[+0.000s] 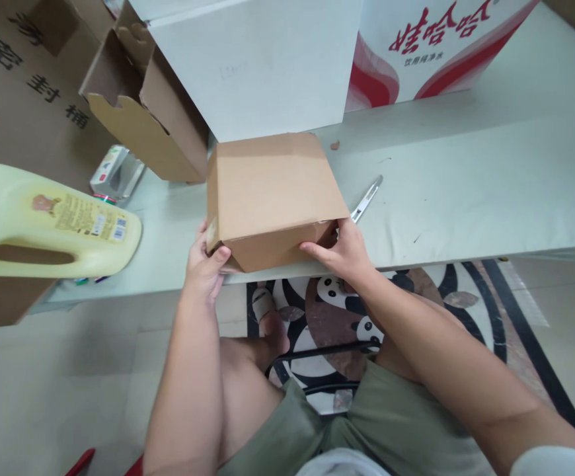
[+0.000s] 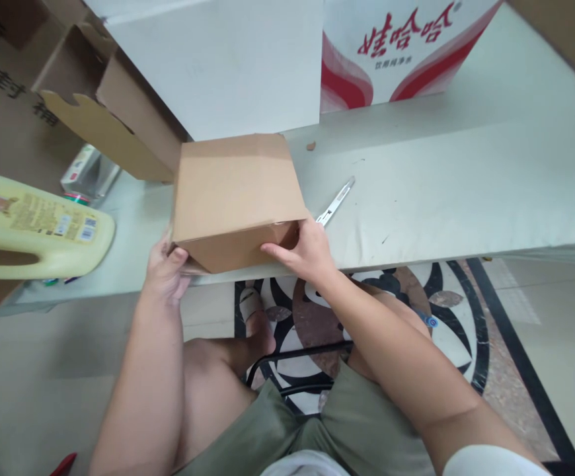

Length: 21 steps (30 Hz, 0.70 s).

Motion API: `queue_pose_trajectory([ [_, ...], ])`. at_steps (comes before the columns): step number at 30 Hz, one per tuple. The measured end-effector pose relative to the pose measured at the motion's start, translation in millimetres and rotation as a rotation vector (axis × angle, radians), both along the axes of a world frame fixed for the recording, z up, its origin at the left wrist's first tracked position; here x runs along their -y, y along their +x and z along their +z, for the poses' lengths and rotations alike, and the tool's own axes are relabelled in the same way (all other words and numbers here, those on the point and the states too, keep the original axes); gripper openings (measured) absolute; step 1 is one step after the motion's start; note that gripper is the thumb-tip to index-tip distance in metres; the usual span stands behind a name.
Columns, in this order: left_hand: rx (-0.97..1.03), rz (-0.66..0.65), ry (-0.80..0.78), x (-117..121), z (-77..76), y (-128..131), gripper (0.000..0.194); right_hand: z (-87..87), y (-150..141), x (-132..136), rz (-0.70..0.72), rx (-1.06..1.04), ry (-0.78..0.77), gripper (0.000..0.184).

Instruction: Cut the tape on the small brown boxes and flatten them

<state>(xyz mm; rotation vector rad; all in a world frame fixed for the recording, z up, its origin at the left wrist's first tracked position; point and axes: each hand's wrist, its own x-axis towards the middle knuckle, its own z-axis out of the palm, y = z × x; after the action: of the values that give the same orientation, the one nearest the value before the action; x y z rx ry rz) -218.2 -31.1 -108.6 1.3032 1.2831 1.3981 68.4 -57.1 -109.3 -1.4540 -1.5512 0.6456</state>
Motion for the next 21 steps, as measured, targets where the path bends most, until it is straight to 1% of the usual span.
queue_pose_trajectory([
  [2,0.050,-0.003,-0.054,1,1.4,1,0.089,0.4,0,1,-0.016,0.000,0.007,0.070],
  [4,0.081,0.038,-0.056,2,2.2,2,0.089,1.5,0,2,-0.033,-0.012,0.001,0.063],
  [8,0.048,0.156,0.007,0,0.7,1,0.075,5.2,0,4,-0.028,-0.122,0.018,0.039],
  [9,0.037,0.177,0.031,-1,0.2,1,0.069,6.1,0,4,-0.014,-0.165,0.035,0.037],
  [10,0.035,0.205,0.066,-1,-0.4,1,0.062,6.9,1,5,0.000,-0.210,0.055,0.037],
  [13,0.030,0.282,0.193,0,-1.7,3,0.040,9.3,1,7,0.008,-0.302,0.085,0.050],
  [15,0.015,0.338,0.244,0,-2.7,5,0.035,11.3,0,10,-0.017,-0.320,0.061,0.055],
  [18,0.107,0.434,0.231,-3,-4.2,5,0.039,13.1,1,12,-0.062,-0.345,0.027,0.050],
  [19,0.137,0.434,0.199,-5,-4.6,4,0.039,12.6,2,12,-0.078,-0.355,0.025,0.047],
  [21,0.127,0.359,0.090,-7,-5.6,-2,0.035,9.1,6,12,-0.105,-0.376,0.029,0.043],
])
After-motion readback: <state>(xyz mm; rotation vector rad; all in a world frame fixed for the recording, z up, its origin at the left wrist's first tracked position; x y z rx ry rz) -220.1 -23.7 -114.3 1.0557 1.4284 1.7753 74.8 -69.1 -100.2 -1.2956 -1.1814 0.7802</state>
